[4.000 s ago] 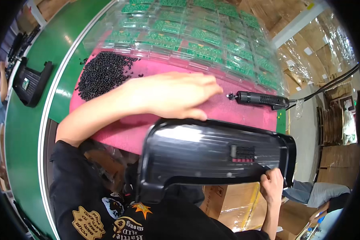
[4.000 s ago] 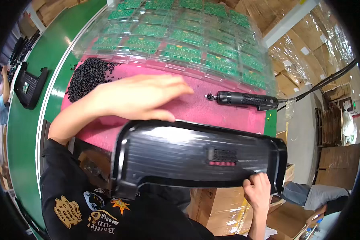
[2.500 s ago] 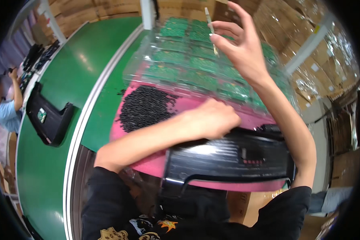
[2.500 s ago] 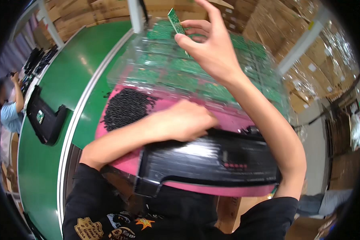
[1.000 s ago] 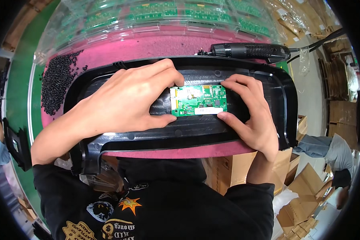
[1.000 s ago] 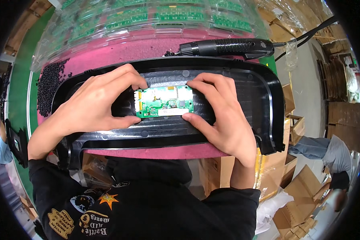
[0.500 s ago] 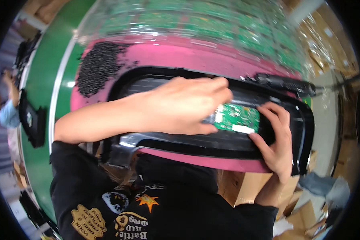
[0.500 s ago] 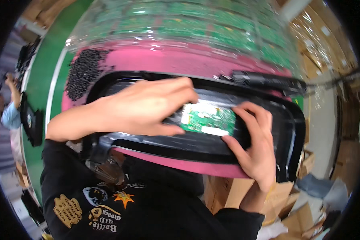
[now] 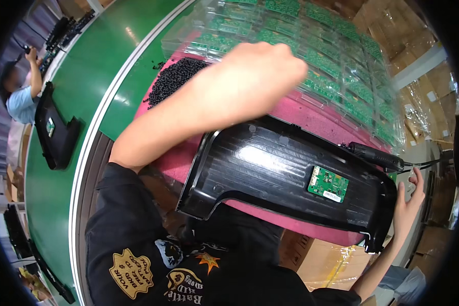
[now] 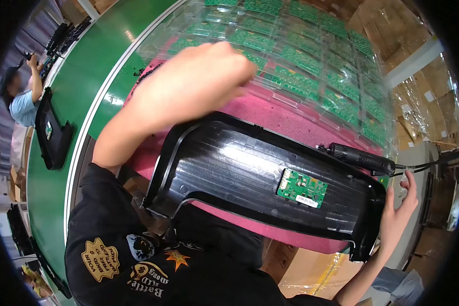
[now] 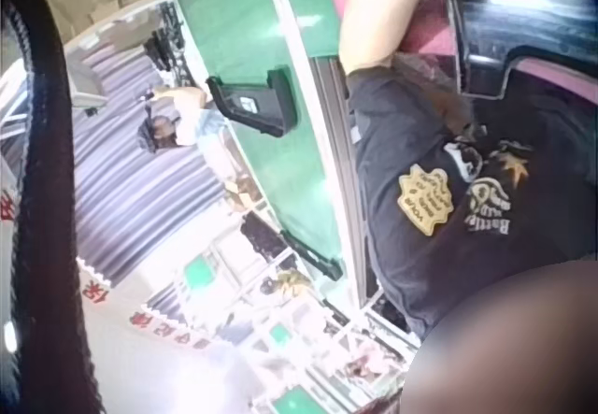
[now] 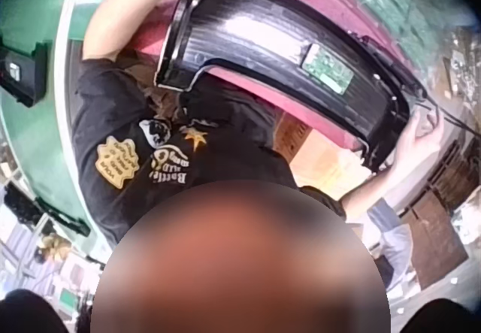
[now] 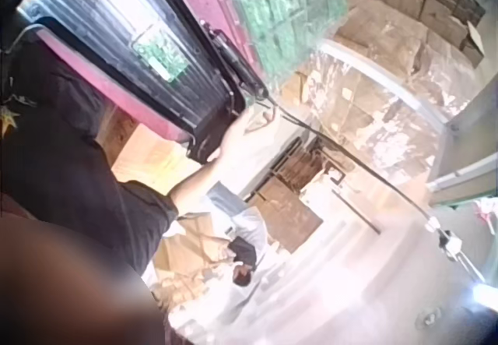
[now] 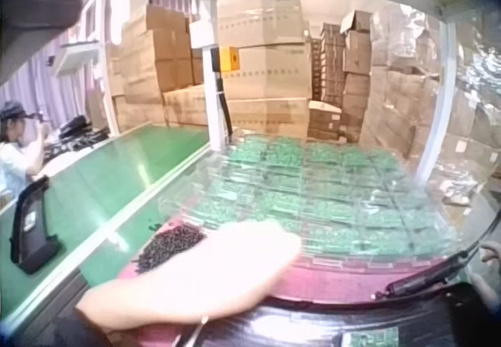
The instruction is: Install a circuit board into a plastic housing component and secure it with screws using an electric screwdriver.
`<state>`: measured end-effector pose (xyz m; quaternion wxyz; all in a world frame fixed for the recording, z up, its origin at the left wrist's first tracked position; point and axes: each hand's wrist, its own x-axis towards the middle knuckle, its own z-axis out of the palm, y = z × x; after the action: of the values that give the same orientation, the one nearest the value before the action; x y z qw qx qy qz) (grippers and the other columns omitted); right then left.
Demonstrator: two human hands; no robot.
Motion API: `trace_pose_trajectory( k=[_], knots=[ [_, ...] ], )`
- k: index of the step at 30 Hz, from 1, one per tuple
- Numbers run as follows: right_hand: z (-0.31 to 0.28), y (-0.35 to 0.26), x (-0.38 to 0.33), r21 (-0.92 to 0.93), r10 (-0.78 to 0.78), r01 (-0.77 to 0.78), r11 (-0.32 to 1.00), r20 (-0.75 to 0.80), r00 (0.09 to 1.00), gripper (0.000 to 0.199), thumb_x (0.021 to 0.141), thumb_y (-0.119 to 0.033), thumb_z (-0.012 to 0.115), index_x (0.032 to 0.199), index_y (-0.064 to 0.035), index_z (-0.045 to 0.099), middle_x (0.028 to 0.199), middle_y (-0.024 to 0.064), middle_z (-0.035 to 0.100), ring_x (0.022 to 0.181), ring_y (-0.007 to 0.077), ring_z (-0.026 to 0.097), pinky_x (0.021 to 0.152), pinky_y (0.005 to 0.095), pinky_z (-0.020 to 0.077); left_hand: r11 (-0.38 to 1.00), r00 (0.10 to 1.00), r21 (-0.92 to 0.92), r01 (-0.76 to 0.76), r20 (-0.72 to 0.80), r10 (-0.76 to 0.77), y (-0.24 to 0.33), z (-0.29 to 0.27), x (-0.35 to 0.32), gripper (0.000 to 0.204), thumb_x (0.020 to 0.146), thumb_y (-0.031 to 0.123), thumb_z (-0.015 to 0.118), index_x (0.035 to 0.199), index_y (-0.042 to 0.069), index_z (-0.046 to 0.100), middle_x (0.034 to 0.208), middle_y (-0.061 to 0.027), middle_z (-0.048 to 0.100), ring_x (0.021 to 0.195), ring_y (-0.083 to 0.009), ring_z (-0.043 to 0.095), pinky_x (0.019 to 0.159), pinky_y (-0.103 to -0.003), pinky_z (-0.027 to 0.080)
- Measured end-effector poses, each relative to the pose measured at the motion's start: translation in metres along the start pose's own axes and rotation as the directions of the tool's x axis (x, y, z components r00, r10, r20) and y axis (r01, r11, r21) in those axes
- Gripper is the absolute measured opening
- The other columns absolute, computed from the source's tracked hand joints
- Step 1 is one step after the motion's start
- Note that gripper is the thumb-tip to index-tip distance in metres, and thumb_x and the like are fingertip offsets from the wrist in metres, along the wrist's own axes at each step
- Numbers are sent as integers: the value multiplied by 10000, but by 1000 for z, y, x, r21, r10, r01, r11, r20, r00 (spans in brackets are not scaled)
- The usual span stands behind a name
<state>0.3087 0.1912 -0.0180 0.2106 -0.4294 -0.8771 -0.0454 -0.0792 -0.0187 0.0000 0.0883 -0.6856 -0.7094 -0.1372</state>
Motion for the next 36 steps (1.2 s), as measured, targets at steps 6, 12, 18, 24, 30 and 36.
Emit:
trace_pose_trajectory(
  k=[6,12,18,24,30,36],
  knots=[
    [19,21,34,506,171,-437,743,489,856,501,944,-212,588,1402,-131,401,986,49,569,874,108,534,847,267,432,962,790,160,222,549,-273,-31,21,6,236,624,22,759,821,-34,642,866,-203,669,854,-359,665,707,-435,547],
    [28,-35,49,887,331,-224,404,87,940,564,923,-91,604,1401,-140,309,1154,115,496,993,164,555,886,340,506,960,776,103,260,569,-271,-36,35,11,151,587,-25,746,711,-32,659,780,-213,670,823,-344,675,672,-420,541],
    [44,-127,54,956,-78,-259,-136,251,965,452,946,-188,570,1315,0,388,1215,185,566,1100,252,547,975,388,405,972,792,91,215,566,-228,-37,33,12,148,571,-29,713,711,-20,668,751,-183,672,760,-332,673,631,-406,535],
    [30,-145,53,943,-47,-51,-330,38,998,388,980,-306,495,1262,-42,452,890,25,490,882,170,486,927,427,397,959,746,40,280,619,-244,-35,29,17,130,590,-21,684,719,-33,671,722,-166,675,704,-303,673,623,-405,534],
    [2,-169,41,699,-70,-8,-715,-59,996,408,950,-438,497,1149,-83,531,713,-31,439,683,117,430,787,368,369,750,994,-662,10,91,67,5,-3,18,189,691,34,722,869,-31,713,774,-118,698,692,-153,675,664,-268,541],
    [0,-177,22,647,-114,-23,-762,-99,989,344,915,-329,577,1100,-56,477,656,-41,430,601,65,413,694,266,350,411,982,-910,-57,23,187,41,16,16,124,789,20,715,908,-14,709,830,-70,686,715,-116,630,700,-244,515]
  ],
)
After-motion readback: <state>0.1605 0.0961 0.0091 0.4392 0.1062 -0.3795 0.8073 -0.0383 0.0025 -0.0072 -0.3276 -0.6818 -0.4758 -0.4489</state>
